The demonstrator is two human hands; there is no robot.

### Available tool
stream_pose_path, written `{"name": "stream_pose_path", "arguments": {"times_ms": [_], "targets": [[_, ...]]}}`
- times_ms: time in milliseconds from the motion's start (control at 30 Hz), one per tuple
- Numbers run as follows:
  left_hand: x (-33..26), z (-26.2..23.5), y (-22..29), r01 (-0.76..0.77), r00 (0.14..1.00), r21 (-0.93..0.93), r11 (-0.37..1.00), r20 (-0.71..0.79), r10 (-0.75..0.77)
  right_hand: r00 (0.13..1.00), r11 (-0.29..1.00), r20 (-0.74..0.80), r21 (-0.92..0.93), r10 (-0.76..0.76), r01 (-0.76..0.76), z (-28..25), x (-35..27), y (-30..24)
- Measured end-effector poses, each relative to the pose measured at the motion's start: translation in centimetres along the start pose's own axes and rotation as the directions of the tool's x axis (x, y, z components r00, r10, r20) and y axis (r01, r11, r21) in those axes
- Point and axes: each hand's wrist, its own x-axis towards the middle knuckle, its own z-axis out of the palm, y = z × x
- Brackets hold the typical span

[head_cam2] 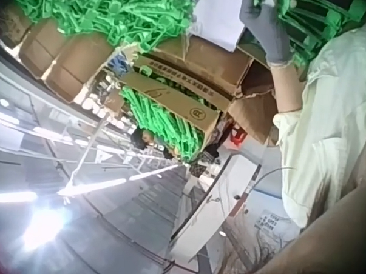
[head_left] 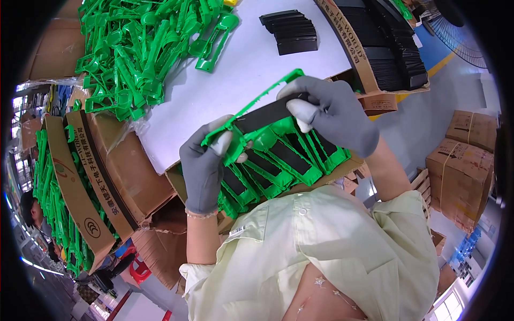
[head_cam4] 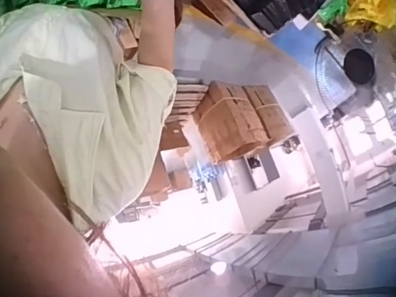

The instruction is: Manually inserting black components into green plastic fixture housings and placing the completed units into a cardboard box.

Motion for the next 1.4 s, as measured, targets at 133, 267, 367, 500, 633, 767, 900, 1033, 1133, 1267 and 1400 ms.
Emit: {"name": "stream_pose_path", "arguments": {"times_ms": [133, 267, 367, 500, 633, 767, 900, 1033, 1133, 1267, 1400], "targets": [[-0.7, 0.3, 0.2, 0.007, 0.999, -0.012, 1.000, 0.041, -0.007, 0.997, 0.979, -0.004, -0.186, -0.083, 0.081, 0.1, -0.6, -0.1], [-0.8, 0.9, 0.3, 0.008, 1.000, 0.057, 0.998, 0.029, -0.009, 0.977, 0.921, -0.049, -0.348, -0.206, 0.176, 0.4, -1.2, 0.0], [-1.1, 1.1, 0.0, -0.003, 1.000, 0.022, 1.000, 0.032, 0.003, 0.994, 0.956, -0.018, -0.275, -0.110, 0.101, 0.0, -1.1, 0.1], [-1.3, 1.1, -0.2, -0.012, 1.000, 0.015, 1.000, 0.019, 0.012, 0.987, 0.924, -0.008, -0.352, -0.162, 0.149, -0.3, -1.1, -0.4], [-1.2, 1.0, -0.3, -0.077, 0.995, 0.051, 0.996, 0.059, 0.074, 0.971, 0.919, -0.005, -0.323, -0.241, 0.227, -0.3, -1.3, -0.1], [-1.1, 0.6, -0.6, -0.064, 0.998, -0.017, 0.998, -0.002, 0.064, 0.993, 0.970, -0.021, -0.217, -0.118, 0.110, -0.6, -1.5, -0.8], [-1.4, 0.7, -0.4, -0.045, 0.999, 0.001, 0.999, 0.009, 0.045, 0.980, 0.950, 0.024, -0.242, -0.199, 0.199, -0.9, -1.3, -0.6], [-1.2, 1.2, -0.6, -0.013, 1.000, 0.059, 0.998, 0.004, 0.013, 0.964, 0.895, -0.025, -0.378, -0.265, 0.237, -0.3, -1.4, -0.2], [-1.1, 1.2, -1.0, -0.016, 0.999, 0.033, 0.999, 0.044, 0.014, 0.963, 0.885, -0.037, -0.405, -0.267, 0.230, -0.1, -1.3, 0.2], [-1.1, 1.5, -1.3, 0.021, 0.999, 0.012, 1.000, 0.030, -0.021, 0.979, 0.924, -0.073, -0.350, -0.189, 0.153, 0.5, -1.5, 0.9], [-1.4, 1.7, -1.7, 0.026, 0.999, 0.024, 0.999, -0.022, -0.025, 0.955, 0.871, -0.065, -0.431, -0.289, 0.235, 1.0, -2.4, -0.1]]}}
